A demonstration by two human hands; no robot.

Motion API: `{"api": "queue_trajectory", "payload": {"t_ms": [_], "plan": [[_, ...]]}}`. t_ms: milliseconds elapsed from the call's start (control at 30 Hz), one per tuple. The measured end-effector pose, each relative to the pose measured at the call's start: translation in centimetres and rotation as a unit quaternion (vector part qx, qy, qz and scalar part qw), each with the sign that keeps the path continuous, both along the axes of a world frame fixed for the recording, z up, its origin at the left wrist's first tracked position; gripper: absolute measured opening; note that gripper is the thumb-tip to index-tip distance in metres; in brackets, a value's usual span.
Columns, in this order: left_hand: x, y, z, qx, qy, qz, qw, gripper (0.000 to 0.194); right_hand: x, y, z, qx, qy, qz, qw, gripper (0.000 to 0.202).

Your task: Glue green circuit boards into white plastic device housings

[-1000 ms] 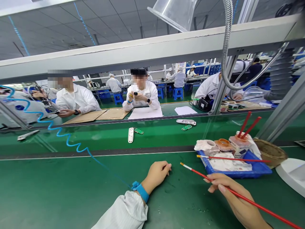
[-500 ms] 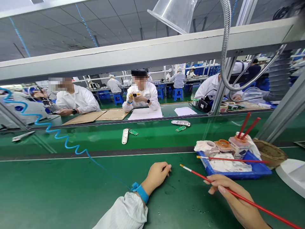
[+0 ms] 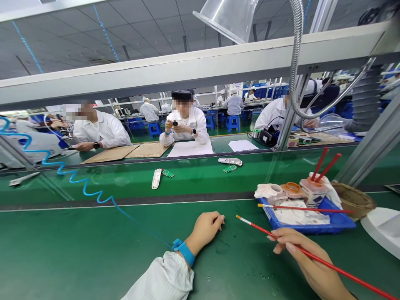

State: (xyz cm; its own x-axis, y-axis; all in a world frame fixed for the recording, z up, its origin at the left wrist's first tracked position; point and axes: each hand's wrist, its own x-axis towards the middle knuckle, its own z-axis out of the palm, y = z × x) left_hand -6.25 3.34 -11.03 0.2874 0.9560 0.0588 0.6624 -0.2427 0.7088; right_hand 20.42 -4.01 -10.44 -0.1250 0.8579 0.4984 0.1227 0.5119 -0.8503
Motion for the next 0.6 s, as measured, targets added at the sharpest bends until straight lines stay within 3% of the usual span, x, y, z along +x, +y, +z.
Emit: {"api": "queue_trajectory", "payload": {"t_ms": [333, 433, 600], "plan": [[-0.1, 1.0, 0.0, 0.031, -0.022, 0.018, 0.999, 0.031, 0.0, 0.0, -0.1, -0.016, 0.038, 0.004, 0.999, 0.016], [-0.6, 3.7, 0.8, 0.064, -0.023, 0.042, 0.997, 0.028, -0.3, -0.4, 0.3, -0.011, 0.062, -0.009, 0.998, 0.015], [-1.0, 11.4, 2.4, 0.123, 0.020, 0.082, 0.989, 0.021, 1.2, -0.3, 0.2, 0.012, 0.071, -0.074, 0.995, 0.012]]}}
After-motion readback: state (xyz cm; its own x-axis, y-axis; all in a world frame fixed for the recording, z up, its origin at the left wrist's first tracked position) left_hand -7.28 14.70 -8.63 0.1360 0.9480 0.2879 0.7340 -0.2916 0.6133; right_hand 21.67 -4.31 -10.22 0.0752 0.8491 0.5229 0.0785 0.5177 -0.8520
